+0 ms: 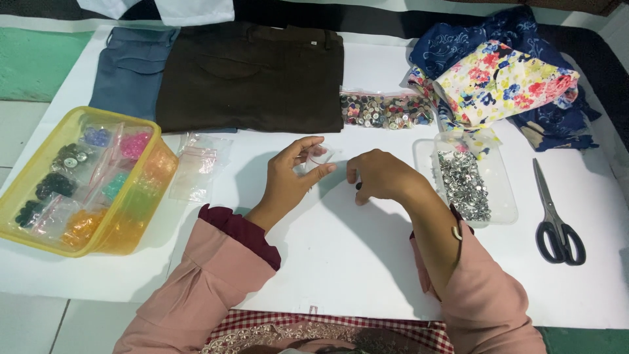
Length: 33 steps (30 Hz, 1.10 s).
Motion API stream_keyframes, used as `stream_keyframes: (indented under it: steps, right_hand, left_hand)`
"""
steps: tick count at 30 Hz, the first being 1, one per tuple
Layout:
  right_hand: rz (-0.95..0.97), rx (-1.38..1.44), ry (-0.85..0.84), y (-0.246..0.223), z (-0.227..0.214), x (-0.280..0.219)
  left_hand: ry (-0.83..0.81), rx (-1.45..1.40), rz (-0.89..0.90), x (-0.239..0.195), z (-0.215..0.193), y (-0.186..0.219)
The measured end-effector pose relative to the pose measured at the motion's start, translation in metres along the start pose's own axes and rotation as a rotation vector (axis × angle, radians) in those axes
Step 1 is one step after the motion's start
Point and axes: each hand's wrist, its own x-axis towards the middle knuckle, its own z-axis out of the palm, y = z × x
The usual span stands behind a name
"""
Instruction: The person sorts small metal buttons from a clear plastic container onto a white table. They pick up the buttons, place them into small clear plastic bags, and then put the filled bags into a yellow plastic organizer box.
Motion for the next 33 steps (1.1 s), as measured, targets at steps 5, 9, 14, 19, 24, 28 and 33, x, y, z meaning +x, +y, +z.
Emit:
stream_keyframes:
  steps: [5, 9, 14, 19, 24, 28, 33]
  right_hand:
    - [-0.029, 0.015, -0.012, 0.016, 0.016, 0.021]
    - [-0.077, 0.06, -0.024, 0.022, 0.017, 0.023]
    - [-0.139, 0.159, 0.101, 0.028, -0.001, 0.02]
    - [-0.303, 0.352, 0.359, 0.018, -0.017, 0.002]
    - [-0.526, 0.689, 0.497, 0.004, -0.004, 0.004]
    - [-0.566, 0.634, 0.527, -0.005, -0.007, -0.002]
    - [-0.566, 0.452, 0.591, 0.003, -0.008, 0.001]
  left_hand:
    - [-0.011, 0.001, -0.02, 0.0, 0.0, 0.0]
    - [-0.024, 0.008, -0.018, 0.0, 0.0, 0.0]
    - [-0.019, 0.007, -0.037, 0.001, 0.0, 0.0]
    - [-0.014, -0.015, -0.023, 0.0, 0.003, 0.003]
    - [-0.025, 0.029, 0.004, 0.0, 0.007, 0.004]
    - [-0.03, 0.02, 0.016, -0.001, 0.007, 0.007]
    - [-0.062, -0.087, -0.06, 0.001, 0.01, 0.002]
